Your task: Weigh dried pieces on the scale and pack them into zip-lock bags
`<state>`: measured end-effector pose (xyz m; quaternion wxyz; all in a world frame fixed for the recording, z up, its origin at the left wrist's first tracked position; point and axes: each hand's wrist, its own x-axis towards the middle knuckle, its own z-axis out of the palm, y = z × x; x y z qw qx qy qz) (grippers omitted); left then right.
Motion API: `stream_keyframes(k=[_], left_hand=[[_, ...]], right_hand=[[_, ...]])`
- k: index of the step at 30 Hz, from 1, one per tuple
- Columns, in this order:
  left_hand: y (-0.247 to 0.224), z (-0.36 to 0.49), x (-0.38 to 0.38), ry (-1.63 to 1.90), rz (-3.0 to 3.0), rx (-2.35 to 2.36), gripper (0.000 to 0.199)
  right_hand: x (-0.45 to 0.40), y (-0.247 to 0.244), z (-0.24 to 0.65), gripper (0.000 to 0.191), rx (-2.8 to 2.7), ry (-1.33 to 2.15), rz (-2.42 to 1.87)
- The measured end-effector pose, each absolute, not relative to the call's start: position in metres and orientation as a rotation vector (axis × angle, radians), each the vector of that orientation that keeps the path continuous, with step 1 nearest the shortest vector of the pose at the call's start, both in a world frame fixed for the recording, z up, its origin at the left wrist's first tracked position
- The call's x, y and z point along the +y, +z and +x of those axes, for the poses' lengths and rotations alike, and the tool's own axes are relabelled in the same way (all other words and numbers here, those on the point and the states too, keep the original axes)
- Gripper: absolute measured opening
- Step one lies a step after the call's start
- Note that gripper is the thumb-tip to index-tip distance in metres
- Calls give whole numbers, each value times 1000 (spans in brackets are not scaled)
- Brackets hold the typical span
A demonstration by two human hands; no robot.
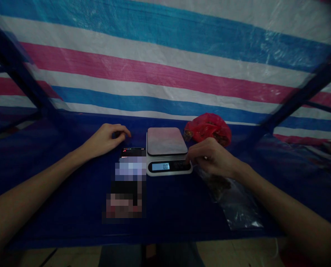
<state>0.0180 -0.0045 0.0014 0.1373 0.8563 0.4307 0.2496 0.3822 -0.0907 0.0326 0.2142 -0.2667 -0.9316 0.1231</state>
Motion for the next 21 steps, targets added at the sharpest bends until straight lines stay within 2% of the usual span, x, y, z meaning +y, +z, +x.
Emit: stream_keyframes(k=[6,8,11,16,21], left_hand=[[1,17,-4,731,2489,1233,34],[0,17,-4,725,2498,1228,35],[-1,18,-4,735,2502,1204,35],[1,19,-5,778,2527,1169,34],[3,19,-5,797,2548,1166,34]], right_hand=[[-62,24,399,32,-2187,-75,-1037],[-51,18,405,42,-2203,-118,-1111],[-41,6,412,68,-2273,-35,-1216],[-38,1,411,66,-2181,190,-1264],[-53,33,392,67,-2060,237,-1156]])
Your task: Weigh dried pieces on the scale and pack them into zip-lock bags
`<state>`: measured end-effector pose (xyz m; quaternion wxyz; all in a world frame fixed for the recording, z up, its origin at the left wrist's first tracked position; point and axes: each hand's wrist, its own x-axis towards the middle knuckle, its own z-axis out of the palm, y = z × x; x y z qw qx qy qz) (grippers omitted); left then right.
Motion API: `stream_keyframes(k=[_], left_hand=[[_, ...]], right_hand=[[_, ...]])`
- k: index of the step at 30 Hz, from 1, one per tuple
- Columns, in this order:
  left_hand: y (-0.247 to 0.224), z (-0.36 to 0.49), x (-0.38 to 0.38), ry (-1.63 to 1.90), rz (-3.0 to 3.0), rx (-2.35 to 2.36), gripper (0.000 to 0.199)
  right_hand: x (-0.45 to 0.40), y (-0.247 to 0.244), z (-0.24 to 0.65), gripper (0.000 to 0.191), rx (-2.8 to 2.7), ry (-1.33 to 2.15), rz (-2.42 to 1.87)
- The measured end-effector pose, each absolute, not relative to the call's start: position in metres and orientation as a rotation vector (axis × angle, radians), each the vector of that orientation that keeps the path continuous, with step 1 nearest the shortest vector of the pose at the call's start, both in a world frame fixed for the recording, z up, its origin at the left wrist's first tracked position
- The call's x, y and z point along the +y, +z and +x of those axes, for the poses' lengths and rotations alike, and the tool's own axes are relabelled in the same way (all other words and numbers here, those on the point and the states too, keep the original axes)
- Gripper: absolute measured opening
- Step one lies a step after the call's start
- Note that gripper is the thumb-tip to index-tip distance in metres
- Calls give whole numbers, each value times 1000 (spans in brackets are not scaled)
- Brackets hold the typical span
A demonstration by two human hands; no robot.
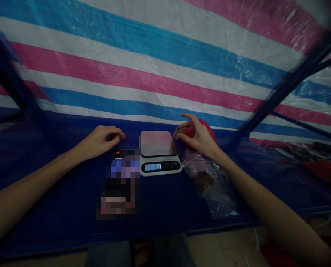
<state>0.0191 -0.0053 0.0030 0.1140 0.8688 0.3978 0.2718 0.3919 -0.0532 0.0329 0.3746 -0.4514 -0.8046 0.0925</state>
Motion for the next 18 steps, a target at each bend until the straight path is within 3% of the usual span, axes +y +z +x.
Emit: stream_keyframes(k=[11,13,16,18], left_hand=[[4,17,-5,742,2520,1238,33],[6,17,-6,736,2522,1234,33],[4,17,-4,748,2517,1209,32],[2,17,-3,756,2514,1195,32]], right_hand=[[-68,42,346,65,-2288,389,-1024],[-76,44,364,53,-2241,315,-1038],[-95,43,399,15,-2317,250,-1077],[-106,38,419,11,-2429,270,-1140]])
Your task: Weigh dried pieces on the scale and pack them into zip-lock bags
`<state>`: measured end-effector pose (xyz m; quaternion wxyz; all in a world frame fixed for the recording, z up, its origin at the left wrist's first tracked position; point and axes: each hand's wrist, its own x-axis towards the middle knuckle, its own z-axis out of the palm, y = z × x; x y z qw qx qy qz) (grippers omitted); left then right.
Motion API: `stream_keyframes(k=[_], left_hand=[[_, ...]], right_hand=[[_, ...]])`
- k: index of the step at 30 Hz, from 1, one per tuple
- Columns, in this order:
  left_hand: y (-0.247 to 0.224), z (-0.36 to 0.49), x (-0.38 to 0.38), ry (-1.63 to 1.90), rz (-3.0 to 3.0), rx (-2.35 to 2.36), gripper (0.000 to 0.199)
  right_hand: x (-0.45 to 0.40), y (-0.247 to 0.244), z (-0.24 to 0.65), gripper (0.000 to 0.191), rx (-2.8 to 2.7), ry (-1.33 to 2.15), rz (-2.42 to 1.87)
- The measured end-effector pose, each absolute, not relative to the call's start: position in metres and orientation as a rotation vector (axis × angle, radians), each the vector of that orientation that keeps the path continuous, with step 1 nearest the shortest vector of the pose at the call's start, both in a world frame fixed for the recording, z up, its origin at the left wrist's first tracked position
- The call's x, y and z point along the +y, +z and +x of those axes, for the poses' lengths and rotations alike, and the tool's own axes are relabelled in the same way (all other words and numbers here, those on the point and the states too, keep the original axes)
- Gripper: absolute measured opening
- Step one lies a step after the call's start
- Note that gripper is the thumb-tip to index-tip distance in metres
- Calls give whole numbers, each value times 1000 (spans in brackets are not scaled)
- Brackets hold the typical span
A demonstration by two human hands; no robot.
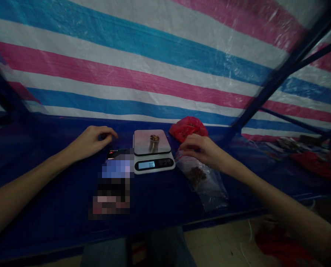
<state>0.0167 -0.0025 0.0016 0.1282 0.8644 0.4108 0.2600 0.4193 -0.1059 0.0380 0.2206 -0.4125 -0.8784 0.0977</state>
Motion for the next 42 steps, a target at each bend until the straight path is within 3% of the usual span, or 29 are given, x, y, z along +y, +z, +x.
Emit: stream_keyframes(k=[11,15,17,23,27,36,42], left_hand=[[0,17,-4,834,2563,1161,35],[-1,15,-2,831,2595,1148,35],[-1,16,-1,823,2598,1140,35],[2,20,-5,814,2607,1122,34],[2,20,-6,800,2607,1116,35],[2,15,-2,844,2583,1183,31],[0,17,-1,874,2606,1139,30]], right_hand=[[-141,46,434,14,-2481,202,-1309],[-177,39,447,45,-2370,154,-1444],[-203,25,450,51,-2268,80,-1559],[-251,-19,429,48,-2082,-16,-1707],[-221,-23,421,31,-2071,27,-1615],[-175,-14,427,21,-1993,-23,-1433],[-179,39,383,17,-1839,-333,-1219]])
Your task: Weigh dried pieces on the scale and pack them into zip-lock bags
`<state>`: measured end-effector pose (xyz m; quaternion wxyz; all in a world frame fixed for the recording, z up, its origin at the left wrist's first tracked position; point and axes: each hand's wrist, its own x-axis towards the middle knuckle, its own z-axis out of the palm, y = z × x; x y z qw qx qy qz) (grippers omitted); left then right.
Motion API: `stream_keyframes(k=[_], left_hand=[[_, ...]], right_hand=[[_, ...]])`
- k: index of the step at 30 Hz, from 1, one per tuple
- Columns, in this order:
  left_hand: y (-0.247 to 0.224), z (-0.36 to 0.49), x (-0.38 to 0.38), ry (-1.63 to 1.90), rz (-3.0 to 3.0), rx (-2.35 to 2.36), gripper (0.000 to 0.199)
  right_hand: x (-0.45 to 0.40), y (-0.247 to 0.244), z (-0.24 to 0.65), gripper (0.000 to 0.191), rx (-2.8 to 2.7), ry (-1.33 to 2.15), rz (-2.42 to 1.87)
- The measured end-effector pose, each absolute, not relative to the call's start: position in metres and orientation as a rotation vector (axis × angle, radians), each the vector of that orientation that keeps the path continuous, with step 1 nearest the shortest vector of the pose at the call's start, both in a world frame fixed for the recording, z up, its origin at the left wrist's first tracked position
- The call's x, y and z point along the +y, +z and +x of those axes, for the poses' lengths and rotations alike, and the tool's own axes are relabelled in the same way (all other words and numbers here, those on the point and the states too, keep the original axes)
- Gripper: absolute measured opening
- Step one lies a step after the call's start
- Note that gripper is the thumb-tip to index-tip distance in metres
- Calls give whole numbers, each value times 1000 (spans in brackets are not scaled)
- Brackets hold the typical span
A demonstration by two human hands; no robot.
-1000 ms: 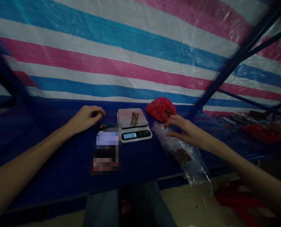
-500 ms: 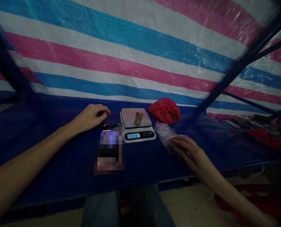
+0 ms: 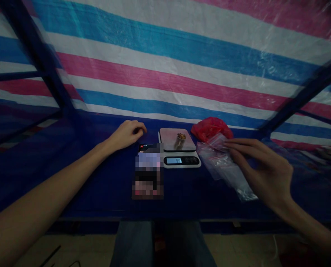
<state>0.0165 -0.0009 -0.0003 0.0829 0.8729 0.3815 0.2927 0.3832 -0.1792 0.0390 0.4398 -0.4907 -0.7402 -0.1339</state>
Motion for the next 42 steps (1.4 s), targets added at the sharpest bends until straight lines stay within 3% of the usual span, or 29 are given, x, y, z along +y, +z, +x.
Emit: stream_keyframes(k=[7,12,17,21,25,29,32,34,38,42], left_hand=[[4,4,6,1054,2516,1309,26],[6,-21,18,1573,2199,1526,26],[12,-29,21,1994,1975,1351,25],[18,-23,18,2146,1944,1200,33],[17,-12,12,2015,2198,1202,35],[14,4,0,1862,2368,1165,25],[15,13,-7,1846,2401,1101,26],[16,16,-9,1860,2417,1071,28],[16,17,-9,1852,2429,1064,30],[16,17,-10,1845,2426,1045,31]], right_hand=[[-109,95,259,21,-2259,-421,-729],[-49,88,179,23,-2491,-170,-935],[-35,79,150,49,-2594,-40,-1059],[-68,89,183,36,-2682,-425,-1050],[-100,112,268,31,-2666,-682,-1196],[-116,111,384,31,-2502,-518,-1484],[-131,78,459,31,-2579,-43,-1534],[-141,48,491,33,-2532,90,-1599],[-149,1,508,40,-2396,46,-1549],[-141,-11,500,40,-2283,34,-1543]])
